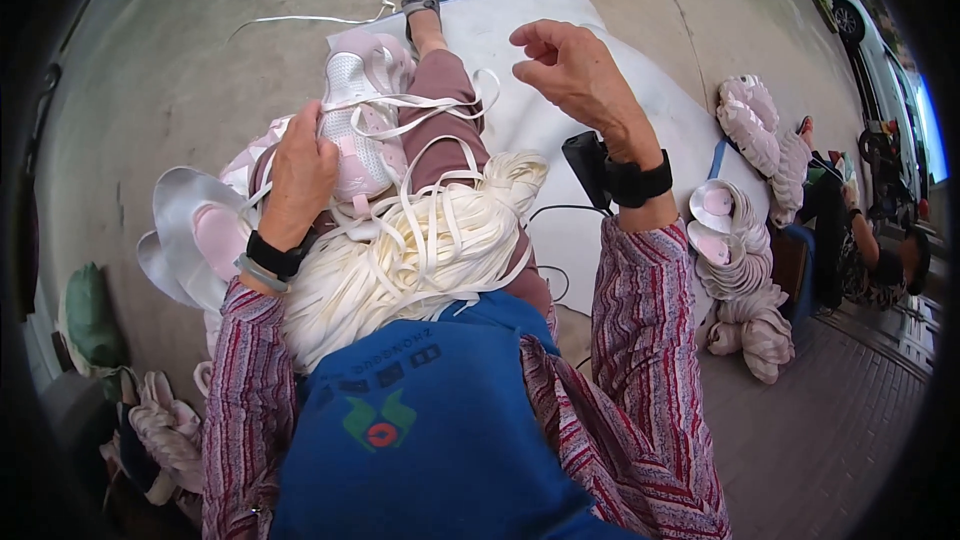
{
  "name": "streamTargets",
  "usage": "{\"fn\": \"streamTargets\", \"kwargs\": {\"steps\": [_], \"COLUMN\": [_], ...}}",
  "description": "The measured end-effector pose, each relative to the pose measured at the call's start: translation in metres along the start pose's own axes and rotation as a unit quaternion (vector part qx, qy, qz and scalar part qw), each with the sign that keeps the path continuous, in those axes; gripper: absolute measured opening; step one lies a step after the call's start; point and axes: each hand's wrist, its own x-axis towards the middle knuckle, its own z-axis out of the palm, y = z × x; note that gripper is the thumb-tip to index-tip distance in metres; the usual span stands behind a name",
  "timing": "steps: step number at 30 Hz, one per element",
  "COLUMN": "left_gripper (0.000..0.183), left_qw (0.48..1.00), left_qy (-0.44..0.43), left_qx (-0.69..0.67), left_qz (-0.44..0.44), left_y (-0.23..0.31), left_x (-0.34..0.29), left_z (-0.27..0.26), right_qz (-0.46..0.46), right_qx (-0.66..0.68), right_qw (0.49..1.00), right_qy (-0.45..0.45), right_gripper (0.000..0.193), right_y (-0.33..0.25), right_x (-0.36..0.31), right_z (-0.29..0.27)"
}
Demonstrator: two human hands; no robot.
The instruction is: Lacing up pink and white athletic shoes while sitting in a semi-outdoor workspace.
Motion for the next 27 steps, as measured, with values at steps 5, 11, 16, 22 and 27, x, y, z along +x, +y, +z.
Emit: {"fn": "streamTargets", "kwargs": {"steps": [5, 11, 16, 22, 27], "left_gripper": [0.044, 0.043, 0.044, 0.045, 0.044], "left_qw": [1.000, 0.999, 0.999, 0.996, 0.992], "left_qy": [0.003, 0.007, 0.016, 0.042, 0.056], "left_qx": [-0.005, -0.035, -0.038, -0.071, -0.109], "left_qz": [0.016, 0.010, 0.017, -0.015, -0.010], "left_y": [0.001, -0.006, 0.002, 0.000, 0.001], "left_x": [0.002, 0.001, 0.003, -0.002, -0.002], "left_z": [0.003, 0.000, 0.000, 0.002, 0.001], "right_qz": [0.009, 0.329, 0.400, 0.296, 0.077], "right_qx": [0.035, 0.214, 0.525, 0.413, 0.493], "right_qw": [0.980, 0.894, 0.736, 0.858, 0.861], "right_qy": [-0.196, -0.216, -0.151, -0.077, -0.096], "right_gripper": [0.043, 0.047, 0.016, 0.019, 0.026], "right_y": [-0.044, -0.062, -0.036, -0.071, -0.120], "right_x": [-0.013, 0.001, 0.002, -0.003, -0.012], "right_z": [0.073, 0.106, 0.127, 0.125, 0.095]}}
